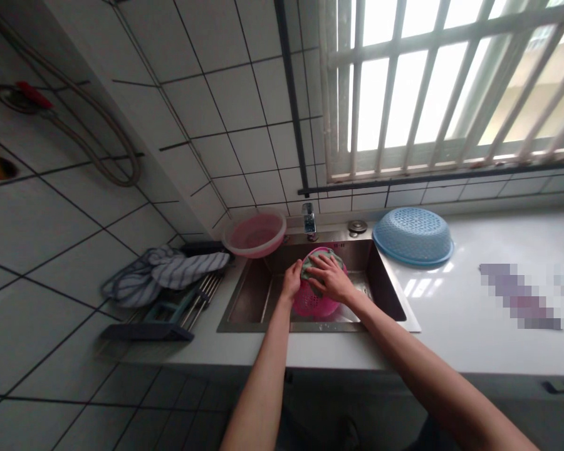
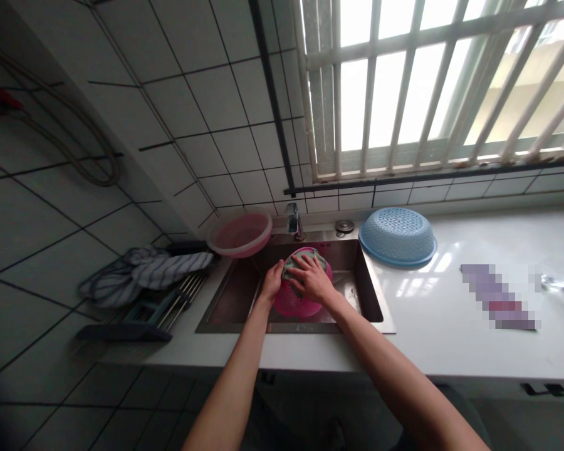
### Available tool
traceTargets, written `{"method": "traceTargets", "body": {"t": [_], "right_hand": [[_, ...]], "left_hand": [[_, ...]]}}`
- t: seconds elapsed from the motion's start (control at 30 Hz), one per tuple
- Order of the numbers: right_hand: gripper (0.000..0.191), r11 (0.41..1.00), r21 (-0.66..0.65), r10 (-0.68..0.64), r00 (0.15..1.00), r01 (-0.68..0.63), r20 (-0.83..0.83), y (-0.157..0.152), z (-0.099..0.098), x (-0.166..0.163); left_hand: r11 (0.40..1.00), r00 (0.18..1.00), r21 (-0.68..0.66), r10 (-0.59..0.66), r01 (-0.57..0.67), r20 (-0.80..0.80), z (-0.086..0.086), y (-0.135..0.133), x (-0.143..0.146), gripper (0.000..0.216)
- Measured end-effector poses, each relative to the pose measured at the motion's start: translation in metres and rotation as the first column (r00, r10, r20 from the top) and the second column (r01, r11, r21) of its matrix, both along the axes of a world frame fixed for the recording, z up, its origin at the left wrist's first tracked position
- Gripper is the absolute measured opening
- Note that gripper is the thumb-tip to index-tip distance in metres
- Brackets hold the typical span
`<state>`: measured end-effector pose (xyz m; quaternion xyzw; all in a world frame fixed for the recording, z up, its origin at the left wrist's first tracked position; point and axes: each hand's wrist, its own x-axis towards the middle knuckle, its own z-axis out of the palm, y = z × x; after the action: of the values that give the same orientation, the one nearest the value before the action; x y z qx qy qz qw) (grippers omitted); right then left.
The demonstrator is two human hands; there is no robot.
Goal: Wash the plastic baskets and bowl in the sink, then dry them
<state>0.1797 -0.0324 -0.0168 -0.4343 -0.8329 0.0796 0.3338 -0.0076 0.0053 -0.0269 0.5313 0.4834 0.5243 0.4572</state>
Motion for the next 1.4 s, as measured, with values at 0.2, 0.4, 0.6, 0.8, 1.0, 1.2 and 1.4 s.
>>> {"method": "traceTargets", "body": {"t": [0.2, 0.4, 0.6, 0.8, 1.0, 1.2, 1.4], "right_hand": [[0.045, 0.996, -0.031, -0.085, 0.996, 0.086, 0.032, 0.007, -0.002, 0.014], [0.045, 0.994, 0.034, -0.106, 0.990, 0.103, 0.097, -0.011, -0.005, -0.020], [0.041, 0.989, 0.070, 0.118, 0.975, -0.133, 0.186, -0.027, 0.002, -0.041], [0.045, 0.998, -0.069, -0.007, 0.986, -0.005, -0.169, 0.009, -0.012, -0.002], [0.039, 0.988, -0.112, -0.126, 0.970, 0.105, -0.209, 0.009, -0.013, 0.000], [0.040, 0.975, 0.103, 0.189, 0.979, -0.196, 0.073, -0.016, 0.010, -0.026], [0.045, 0.983, -0.131, -0.164, 0.942, 0.130, -0.292, 0.018, -0.016, 0.016]], "left_hand": [[0.981, 0.981, -0.114, -0.143, 0.158, 0.134, -0.005, -0.001, -0.001, 0.059], [0.972, 0.962, -0.162, -0.126, 0.168, 0.242, 0.003, 0.000, -0.020, 0.057], [0.985, 0.996, -0.150, 0.081, -0.084, -0.026, 0.010, 0.002, -0.022, 0.072], [0.978, 0.985, -0.185, 0.064, -0.094, -0.162, 0.008, 0.003, -0.018, 0.078], [0.984, 0.993, -0.163, 0.055, -0.072, -0.104, 0.007, 0.001, -0.013, 0.077], [0.992, 0.993, -0.069, 0.097, -0.101, -0.061, 0.012, 0.000, -0.013, 0.076], [0.998, 0.993, -0.032, 0.058, -0.062, -0.098, 0.010, -0.004, -0.012, 0.064]]}}
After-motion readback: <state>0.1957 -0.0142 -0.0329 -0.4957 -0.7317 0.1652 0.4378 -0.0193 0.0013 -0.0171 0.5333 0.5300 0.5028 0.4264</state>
